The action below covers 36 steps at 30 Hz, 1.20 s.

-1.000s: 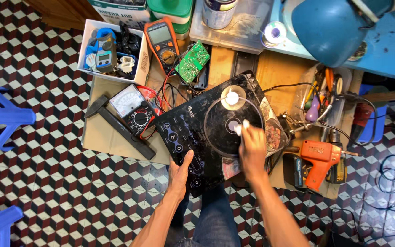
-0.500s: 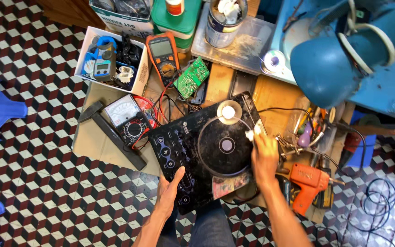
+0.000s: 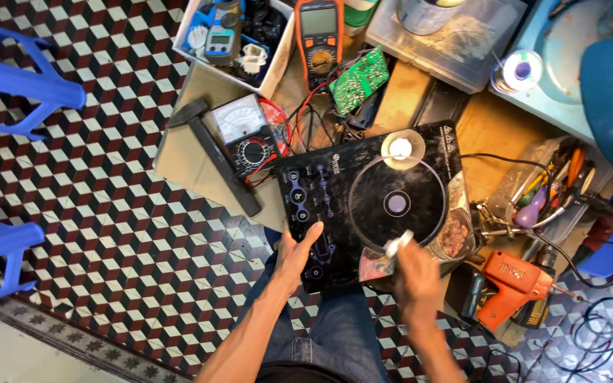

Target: The person uses a hot air gun on a green circuit board, then wipes a black induction cooktop with a tissue. The person flips the cooktop and uses a cordless drill to remove screws from its underside.

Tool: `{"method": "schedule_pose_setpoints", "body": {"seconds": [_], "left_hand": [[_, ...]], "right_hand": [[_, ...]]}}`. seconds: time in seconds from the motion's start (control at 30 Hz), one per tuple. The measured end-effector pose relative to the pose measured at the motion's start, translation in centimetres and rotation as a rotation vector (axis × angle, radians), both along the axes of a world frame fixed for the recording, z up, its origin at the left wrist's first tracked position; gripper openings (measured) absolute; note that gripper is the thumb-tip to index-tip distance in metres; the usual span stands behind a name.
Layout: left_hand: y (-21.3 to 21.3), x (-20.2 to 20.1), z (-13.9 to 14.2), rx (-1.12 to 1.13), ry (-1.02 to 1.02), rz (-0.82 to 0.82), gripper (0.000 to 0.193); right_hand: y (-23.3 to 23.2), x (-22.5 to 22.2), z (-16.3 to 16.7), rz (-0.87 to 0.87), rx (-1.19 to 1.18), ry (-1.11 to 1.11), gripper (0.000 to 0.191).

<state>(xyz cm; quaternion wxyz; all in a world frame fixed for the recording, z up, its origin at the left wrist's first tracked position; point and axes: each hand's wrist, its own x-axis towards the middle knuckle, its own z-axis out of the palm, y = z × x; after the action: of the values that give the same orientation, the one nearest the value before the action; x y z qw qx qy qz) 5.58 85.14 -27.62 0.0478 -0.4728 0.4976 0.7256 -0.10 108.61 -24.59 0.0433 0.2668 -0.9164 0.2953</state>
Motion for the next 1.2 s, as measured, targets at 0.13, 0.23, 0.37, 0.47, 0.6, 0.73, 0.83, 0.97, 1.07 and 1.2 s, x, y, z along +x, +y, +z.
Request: {"method": "schedule_pose_setpoints", "body": {"seconds": [0.13,0.23,0.37,0.47,0.6,0.73,0.83,0.97,1.07,1.2], "left_hand": [[-0.9,0.7,-0.4,-0.038,0.090,-0.039,0.083],[-1.1,1.0,-1.3,-0.037,0.067,-0.049,0.088],[-0.9,1.6,-1.8,-0.093,0.121,-0.042,0.088],[-0.8,1.5,-1.8,-0.103,0.154,-0.023,0.087],[-1.1,1.4,-2.4,-0.163,0.142,-0.021,0.094],[-1.2,1.5,-3.2,-0.182,0.129,-0.086,0.094],[-1.2,1.6,-3.0,-0.213,0.110,-0.087,0.097],[-1.5,1.3,-2.4,-0.139,0.072,-0.049,0.096],[-2.0,1.1,-2.6,-0.138,0.049,-0.048,0.100],[-1.7,1.2,-3.3,-0.241,0.044,-0.105,0.099]], "right_hand": [[-4.4,0.2,-0.9,0.107,-0.055,-0.041,0.055],[-9.0,-7.4,-3.5,0.207,-0.075,0.031,0.059],[-12.1,-8.5,-4.4,-0.116,-0.373,-0.498,0.005],[-10.2,-1.4,-1.3,0.110,-0.123,-0.010,0.038],[-10.3,2.4,0.7,0.105,-0.094,-0.015,0.033],[-15.1,-6.5,-1.8,0.221,-0.165,-0.049,0.031],[-15.5,-7.6,-2.0,0.186,-0.093,-0.119,0.026],[-11.2,1.9,0.6,0.148,-0.086,-0.055,0.038],[-10.2,3.7,0.7,0.131,-0.029,-0.086,0.036],[-15.4,-4.0,-1.2,0.254,-0.055,-0.071,0.027]]}}
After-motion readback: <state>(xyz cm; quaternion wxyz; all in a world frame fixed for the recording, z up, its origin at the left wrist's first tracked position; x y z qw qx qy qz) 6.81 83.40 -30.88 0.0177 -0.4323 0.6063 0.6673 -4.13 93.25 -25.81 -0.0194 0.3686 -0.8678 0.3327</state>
